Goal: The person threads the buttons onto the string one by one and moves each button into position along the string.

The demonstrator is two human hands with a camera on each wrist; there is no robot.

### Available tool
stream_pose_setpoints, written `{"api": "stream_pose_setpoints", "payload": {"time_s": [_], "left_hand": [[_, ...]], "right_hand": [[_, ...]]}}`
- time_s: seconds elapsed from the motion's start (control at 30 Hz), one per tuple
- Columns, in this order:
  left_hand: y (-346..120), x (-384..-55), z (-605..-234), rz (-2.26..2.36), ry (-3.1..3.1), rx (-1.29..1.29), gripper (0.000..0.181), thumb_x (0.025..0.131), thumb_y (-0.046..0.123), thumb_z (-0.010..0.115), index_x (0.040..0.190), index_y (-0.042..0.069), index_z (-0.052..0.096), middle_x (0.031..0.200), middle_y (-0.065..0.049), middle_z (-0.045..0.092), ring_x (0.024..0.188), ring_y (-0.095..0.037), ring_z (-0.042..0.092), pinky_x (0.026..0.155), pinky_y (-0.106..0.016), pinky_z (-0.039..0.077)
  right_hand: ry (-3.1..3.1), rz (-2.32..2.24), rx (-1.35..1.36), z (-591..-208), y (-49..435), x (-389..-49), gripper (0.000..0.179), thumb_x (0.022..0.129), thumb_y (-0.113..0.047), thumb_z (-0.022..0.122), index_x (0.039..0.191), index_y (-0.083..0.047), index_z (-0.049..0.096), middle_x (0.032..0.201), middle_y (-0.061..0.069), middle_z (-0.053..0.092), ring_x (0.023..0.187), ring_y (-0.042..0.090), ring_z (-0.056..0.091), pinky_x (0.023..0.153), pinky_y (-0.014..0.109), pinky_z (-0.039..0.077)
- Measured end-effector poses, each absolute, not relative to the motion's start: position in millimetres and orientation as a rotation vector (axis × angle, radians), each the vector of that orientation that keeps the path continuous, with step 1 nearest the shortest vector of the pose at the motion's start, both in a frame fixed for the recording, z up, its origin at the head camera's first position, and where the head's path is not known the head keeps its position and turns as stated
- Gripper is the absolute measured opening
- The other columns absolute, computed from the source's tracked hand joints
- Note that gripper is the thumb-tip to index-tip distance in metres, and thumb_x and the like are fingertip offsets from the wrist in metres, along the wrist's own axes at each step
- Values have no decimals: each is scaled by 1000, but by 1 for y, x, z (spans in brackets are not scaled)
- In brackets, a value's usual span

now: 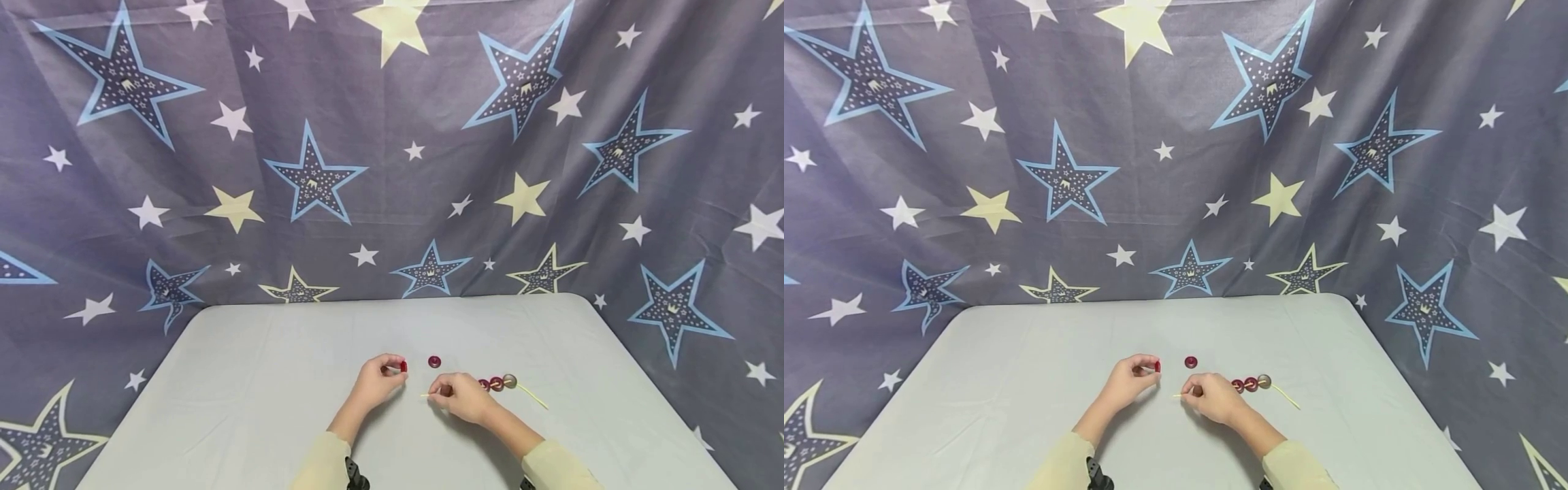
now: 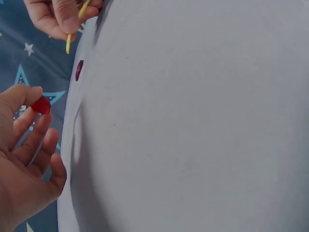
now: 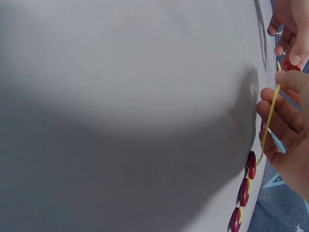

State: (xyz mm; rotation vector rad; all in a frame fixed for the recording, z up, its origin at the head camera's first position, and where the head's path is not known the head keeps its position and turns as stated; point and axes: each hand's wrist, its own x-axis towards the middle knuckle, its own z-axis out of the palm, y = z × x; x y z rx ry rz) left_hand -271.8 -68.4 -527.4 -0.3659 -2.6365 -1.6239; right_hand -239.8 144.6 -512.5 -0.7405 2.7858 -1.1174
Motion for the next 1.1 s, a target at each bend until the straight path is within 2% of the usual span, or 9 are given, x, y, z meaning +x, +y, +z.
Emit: {"api": "stream_pose_setpoints", "payload": {"time_s": [0.53, 0.87, 1.1], "left_hand": [[-74, -263, -523, -1837, -2625, -518, 30, 81, 14, 69, 108, 1, 66, 102, -13, 69, 83, -14, 62, 69, -18, 49], [-68, -259, -525, -1893, -2648, -589, 30, 83, 6, 65, 112, -4, 63, 107, -20, 66, 88, -21, 62, 71, -16, 48], [-64, -255, -523, -1906, -2664, -614, 30, 82, 10, 66, 110, 1, 65, 104, -15, 68, 85, -13, 60, 72, -18, 48]], "right_hand": [[2816, -1154, -732, -509, 145, -240, 4, 85, -16, 65, 82, -15, 67, 63, -9, 55, 54, -3, 44, 51, 18, 40], [2861, -1144, -744, -506, 143, -241, 4, 85, -16, 65, 82, -16, 68, 64, -10, 56, 56, -3, 43, 52, 17, 40], [2906, -1166, -748, -504, 142, -239, 5, 85, -17, 65, 82, -14, 68, 62, -8, 57, 54, -4, 42, 51, 16, 39]]}}
